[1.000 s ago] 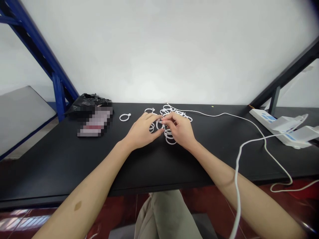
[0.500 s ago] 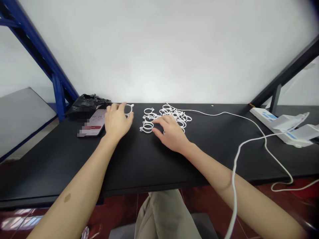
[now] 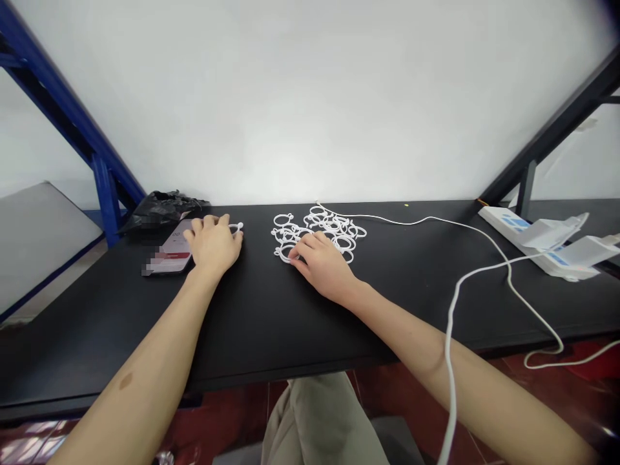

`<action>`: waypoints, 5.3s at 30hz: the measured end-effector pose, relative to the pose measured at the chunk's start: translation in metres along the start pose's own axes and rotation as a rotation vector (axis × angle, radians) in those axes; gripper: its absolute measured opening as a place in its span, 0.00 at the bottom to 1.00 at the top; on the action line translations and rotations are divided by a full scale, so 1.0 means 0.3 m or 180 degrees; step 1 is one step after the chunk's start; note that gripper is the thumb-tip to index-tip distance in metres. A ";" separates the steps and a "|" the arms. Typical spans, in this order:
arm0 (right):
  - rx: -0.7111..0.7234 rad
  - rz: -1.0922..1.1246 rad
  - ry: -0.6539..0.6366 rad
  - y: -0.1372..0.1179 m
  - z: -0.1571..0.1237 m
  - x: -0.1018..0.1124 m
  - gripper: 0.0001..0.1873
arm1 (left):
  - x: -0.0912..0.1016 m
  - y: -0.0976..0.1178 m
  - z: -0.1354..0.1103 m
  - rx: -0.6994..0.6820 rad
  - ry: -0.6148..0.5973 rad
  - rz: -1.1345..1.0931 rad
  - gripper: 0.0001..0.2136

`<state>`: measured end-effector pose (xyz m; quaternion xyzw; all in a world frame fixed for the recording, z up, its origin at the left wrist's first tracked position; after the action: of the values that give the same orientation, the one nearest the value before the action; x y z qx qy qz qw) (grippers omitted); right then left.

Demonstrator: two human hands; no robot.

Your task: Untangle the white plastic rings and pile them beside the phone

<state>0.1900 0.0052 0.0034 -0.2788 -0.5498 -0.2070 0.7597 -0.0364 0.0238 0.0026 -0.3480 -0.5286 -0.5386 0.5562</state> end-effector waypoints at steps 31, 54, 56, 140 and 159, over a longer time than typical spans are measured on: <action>-0.0336 0.2023 0.0819 0.033 0.004 0.064 0.08 | 0.061 0.221 -0.137 -0.2200 -0.0488 -0.1545 0.18; -0.0604 0.1924 0.0812 0.039 -0.003 0.070 0.18 | 0.068 0.220 -0.133 -0.2176 -0.0176 -0.1432 0.18; -0.0610 0.1708 0.0801 0.045 -0.003 0.066 0.19 | 0.068 0.190 -0.107 -0.1763 0.0195 -0.1259 0.19; -0.0576 0.0499 0.0408 0.123 0.007 0.043 0.11 | -0.014 -0.022 -0.003 0.0023 -0.0071 -0.0369 0.24; -0.0141 0.0365 0.0190 0.110 0.023 0.016 0.18 | 0.016 0.204 -0.109 -0.1483 -0.0310 -0.1003 0.12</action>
<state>0.2071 0.0347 0.0031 -0.3202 -0.5053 -0.1835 0.7801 0.0292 0.0022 0.0118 -0.4055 -0.4643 -0.7080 0.3446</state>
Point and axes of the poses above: each hand's wrist, its own z-axis towards the middle knuckle, its own x-axis out of the back of the hand, y = z × x, the point moved 2 cm from there along z, towards the middle knuckle, and after that the axes turned 15 degrees about -y, right-handed, at the moved point
